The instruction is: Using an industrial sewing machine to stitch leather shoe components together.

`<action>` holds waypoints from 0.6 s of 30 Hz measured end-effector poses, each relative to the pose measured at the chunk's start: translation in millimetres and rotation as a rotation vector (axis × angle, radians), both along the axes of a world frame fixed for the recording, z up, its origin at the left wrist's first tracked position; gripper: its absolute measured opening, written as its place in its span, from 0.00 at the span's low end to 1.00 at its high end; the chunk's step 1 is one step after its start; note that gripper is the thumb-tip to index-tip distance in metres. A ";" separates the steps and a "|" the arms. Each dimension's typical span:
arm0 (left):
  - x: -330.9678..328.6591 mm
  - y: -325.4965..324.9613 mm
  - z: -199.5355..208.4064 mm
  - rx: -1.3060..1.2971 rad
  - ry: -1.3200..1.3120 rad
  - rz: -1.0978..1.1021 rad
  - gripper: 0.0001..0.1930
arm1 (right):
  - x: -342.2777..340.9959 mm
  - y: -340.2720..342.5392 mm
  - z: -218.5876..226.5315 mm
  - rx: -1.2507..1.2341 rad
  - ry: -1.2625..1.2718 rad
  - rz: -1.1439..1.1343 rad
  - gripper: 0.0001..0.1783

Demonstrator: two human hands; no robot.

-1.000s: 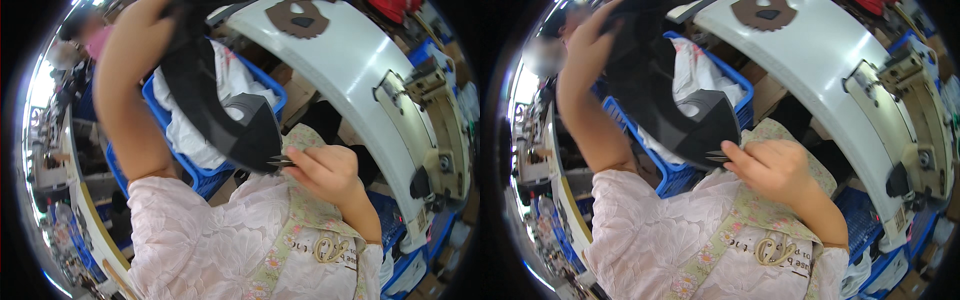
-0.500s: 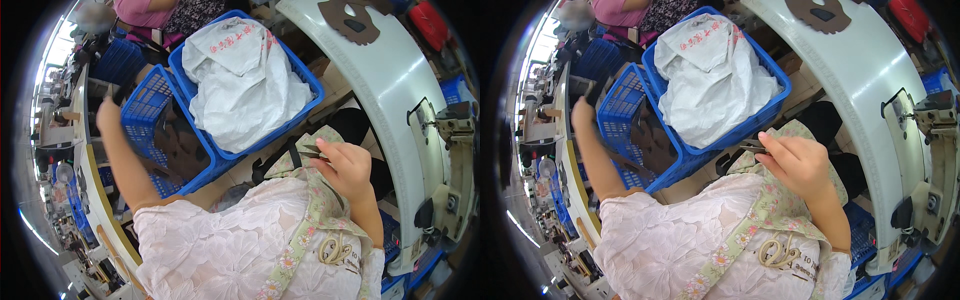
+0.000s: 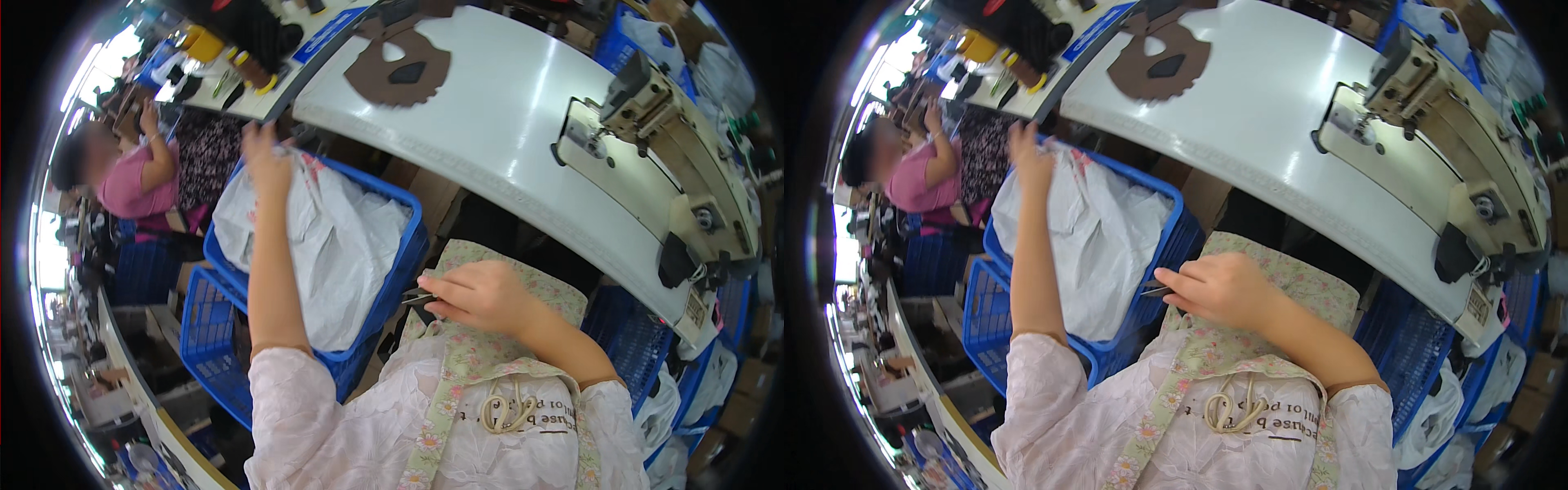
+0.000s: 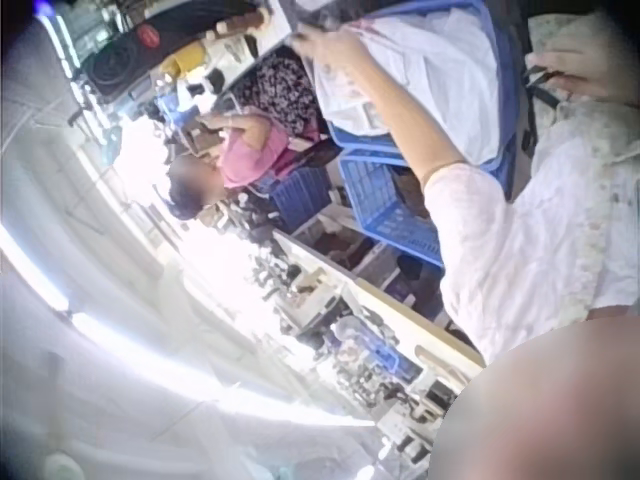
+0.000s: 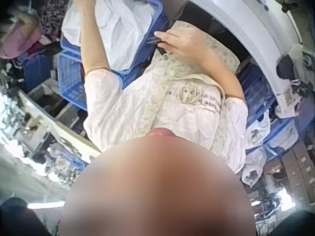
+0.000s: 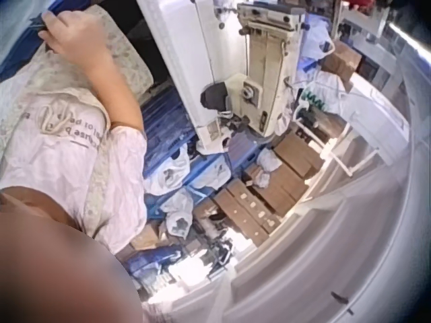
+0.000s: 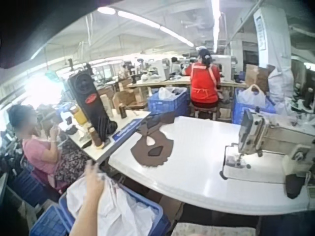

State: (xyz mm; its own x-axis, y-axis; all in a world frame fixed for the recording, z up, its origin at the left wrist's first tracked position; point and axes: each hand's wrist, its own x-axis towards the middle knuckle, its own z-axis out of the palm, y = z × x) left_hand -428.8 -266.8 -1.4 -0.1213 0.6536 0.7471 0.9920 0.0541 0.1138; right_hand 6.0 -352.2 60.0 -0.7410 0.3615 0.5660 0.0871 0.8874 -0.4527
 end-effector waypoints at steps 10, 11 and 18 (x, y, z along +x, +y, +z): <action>164.8 182.9 24.2 -0.724 0.130 -0.321 0.44 | 118.0 -0.1 9.5 -0.283 0.042 -0.539 0.19; 164.3 180.1 29.3 -0.712 0.076 -0.394 0.41 | 141.8 -6.8 9.0 -0.385 0.031 -0.589 0.20; 218.9 106.5 38.8 -0.748 0.440 -0.231 0.37 | 357.5 -25.9 -4.5 0.105 -0.052 -1.498 0.16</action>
State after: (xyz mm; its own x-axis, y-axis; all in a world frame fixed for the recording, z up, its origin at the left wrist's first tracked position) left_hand -209.9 -160.2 37.4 0.2704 0.9606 0.0640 0.9328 -0.2450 -0.2642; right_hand 363.5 -378.1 55.5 0.2485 0.7422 0.6225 0.9320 -0.0081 -0.3624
